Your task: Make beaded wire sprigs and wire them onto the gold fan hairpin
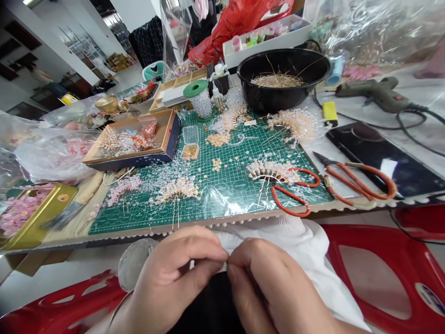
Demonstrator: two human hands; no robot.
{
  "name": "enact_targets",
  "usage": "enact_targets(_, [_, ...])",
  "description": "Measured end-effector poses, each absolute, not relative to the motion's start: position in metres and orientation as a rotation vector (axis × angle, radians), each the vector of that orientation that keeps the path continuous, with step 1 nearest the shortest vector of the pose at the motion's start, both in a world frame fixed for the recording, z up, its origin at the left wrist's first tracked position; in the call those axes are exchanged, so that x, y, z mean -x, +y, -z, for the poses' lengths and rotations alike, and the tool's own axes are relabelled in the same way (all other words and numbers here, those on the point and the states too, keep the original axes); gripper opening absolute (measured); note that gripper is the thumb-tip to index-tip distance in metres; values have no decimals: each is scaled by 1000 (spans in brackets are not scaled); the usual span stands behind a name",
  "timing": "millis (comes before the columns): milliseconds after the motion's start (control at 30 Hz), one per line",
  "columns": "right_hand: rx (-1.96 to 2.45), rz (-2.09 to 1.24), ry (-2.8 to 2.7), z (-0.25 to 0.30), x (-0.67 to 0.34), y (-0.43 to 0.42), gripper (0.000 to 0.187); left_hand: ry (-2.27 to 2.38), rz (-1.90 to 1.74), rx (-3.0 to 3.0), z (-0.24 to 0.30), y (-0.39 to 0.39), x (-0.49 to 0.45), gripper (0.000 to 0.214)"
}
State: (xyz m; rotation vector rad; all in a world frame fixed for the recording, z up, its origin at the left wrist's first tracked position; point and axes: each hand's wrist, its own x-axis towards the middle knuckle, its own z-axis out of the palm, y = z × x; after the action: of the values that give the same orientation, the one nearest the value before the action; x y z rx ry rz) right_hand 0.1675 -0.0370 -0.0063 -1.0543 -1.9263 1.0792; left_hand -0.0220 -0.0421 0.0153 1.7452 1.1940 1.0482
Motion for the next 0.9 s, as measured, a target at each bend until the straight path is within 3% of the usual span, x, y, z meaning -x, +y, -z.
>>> enact_targets(100, [1072, -1316, -1865, 8, -169, -30, 16, 1279, -1072, -2219, -19, -43, 23, 21])
enact_targets(333, [1104, -1489, -1711, 5, -170, -26, 23, 1318, -1009, -2498, -23, -39, 17, 14])
enact_targets(567, [1167, -1668, -1665, -7, -181, -23, 24, 1316, -1124, -2367, -46, -34, 23, 19])
enact_targets(733, [1088, -1924, -1258, -9, -177, -30, 39, 1136, -1238, -1885, -33, -35, 32, 10])
enact_targets(767, [1049, -1957, -1145, -9, -174, -31, 40, 1075, -1209, -1719, -27, -35, 31, 12])
enact_targets(867, [886, -1983, -1005, -12, -167, -30, 36, 898, -991, -1389, -11, -36, 20, 53])
enact_targets(900, [840, -1961, -1034, -14, -166, -29, 33, 859, -924, -1361, -7, -35, 16, 51])
